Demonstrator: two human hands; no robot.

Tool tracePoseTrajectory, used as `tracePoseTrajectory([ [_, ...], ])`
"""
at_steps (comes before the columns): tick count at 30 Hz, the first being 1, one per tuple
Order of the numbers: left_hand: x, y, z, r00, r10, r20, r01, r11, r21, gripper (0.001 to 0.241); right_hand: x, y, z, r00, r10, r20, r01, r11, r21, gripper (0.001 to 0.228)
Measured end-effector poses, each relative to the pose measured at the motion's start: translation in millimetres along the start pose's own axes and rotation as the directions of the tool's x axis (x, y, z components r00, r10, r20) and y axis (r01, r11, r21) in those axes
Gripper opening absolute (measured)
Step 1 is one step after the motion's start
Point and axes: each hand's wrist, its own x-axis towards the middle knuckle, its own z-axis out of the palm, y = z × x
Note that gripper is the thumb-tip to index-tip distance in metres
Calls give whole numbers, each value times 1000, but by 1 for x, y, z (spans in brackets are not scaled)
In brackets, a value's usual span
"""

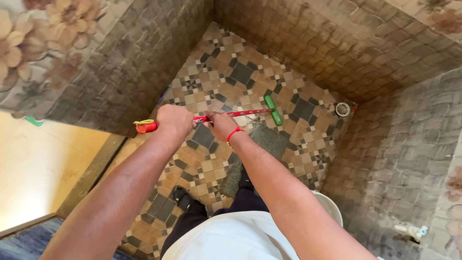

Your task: The person mops a tiled bathroom floor using a green flat mop with a red handle. They repeatedly push and pull the mop across the wet floor, moving water toward the drain area. A white bucket is visible nearby.

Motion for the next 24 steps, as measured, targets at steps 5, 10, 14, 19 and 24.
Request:
tracePoseTrajectory([
  [5, 49, 68, -25, 999, 32, 4, -31, 999, -34, 32, -13, 57, -56, 985, 166, 45, -165, 986, -41, 38],
  [10, 96, 133, -42, 994, 88, -58, -88, 996, -3, 25, -24, 125, -98, 992, 128, -20, -129, 989, -77, 40],
  [14, 118, 170, -58, 992, 106, -70, -108, 994, -24, 25, -34, 156, -122, 974, 225, 11, -223, 970, -101, 34],
  [19, 115, 169, -66, 993, 111, -45, -112, 994, -16, 26, -28, 164, -121, 988, 152, -3, -152, 983, -102, 43],
  [24, 87, 121, -49, 997, 81, -4, -81, 996, -29, 26, -18, 132, -86, 997, 65, -37, -67, 996, -64, 40],
])
